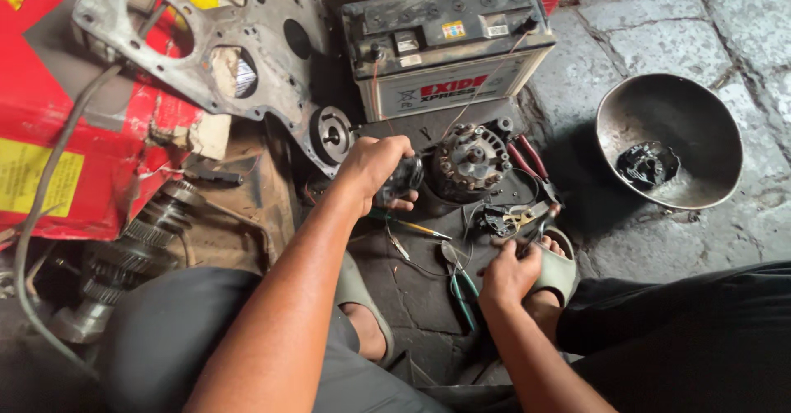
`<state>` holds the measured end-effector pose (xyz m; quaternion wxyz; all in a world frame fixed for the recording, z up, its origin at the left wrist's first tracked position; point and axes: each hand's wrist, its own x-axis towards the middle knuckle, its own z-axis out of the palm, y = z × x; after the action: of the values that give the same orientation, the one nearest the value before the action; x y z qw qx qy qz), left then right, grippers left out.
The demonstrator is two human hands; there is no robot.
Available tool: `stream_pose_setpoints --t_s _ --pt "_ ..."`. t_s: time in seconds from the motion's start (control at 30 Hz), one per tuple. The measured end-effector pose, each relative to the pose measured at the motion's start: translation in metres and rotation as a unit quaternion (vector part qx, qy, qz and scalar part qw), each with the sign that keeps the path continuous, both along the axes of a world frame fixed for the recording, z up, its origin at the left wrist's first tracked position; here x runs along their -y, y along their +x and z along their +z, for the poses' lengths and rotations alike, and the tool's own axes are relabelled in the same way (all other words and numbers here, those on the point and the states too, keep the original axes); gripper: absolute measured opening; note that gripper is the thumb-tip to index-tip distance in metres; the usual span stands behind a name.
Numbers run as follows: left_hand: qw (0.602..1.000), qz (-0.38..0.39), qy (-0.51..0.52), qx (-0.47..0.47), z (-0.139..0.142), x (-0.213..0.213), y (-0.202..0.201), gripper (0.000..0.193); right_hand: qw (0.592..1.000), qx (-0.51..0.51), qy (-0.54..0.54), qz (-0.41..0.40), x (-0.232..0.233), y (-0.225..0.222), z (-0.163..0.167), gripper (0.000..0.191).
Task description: The person sits on the floor and uses a test light connected to a car battery to check an electrical component. They repeatedly touch the test light to different terminals on the component, observing whether the light illuminates to verify electrical continuity.
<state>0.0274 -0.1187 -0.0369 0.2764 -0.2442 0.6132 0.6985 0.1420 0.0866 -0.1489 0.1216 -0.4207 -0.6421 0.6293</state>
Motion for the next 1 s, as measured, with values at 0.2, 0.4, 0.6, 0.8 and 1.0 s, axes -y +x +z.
stream_pose_setpoints --t_s 0.2,0.4,0.6,0.8,1.0 --pt "0.993 -0.024 -0.038 -0.112 0.007 -0.019 -0.013 0.021 0.989 -0.133 0.037 0.053 -0.025 -0.004 0.029 0.005" --pt "0.987 -0.028 -0.120 -0.106 -0.003 0.001 -0.014 0.021 0.993 0.010 0.117 0.020 -0.049 -0.012 -0.013 0.006" --pt "0.962 -0.077 -0.258 -0.050 -0.016 -0.011 -0.004 0.023 0.995 0.025 0.096 -0.025 -0.056 -0.021 -0.025 0.010" --pt "0.914 -0.183 -0.359 -0.043 -0.003 -0.022 -0.010 0.028 0.994 0.012 0.067 -0.081 -0.057 -0.043 -0.010 0.002" --pt "0.842 -0.253 -0.467 -0.090 -0.033 -0.019 -0.009 0.038 0.986 -0.007 0.085 -0.146 -0.065 -0.059 -0.013 0.007"
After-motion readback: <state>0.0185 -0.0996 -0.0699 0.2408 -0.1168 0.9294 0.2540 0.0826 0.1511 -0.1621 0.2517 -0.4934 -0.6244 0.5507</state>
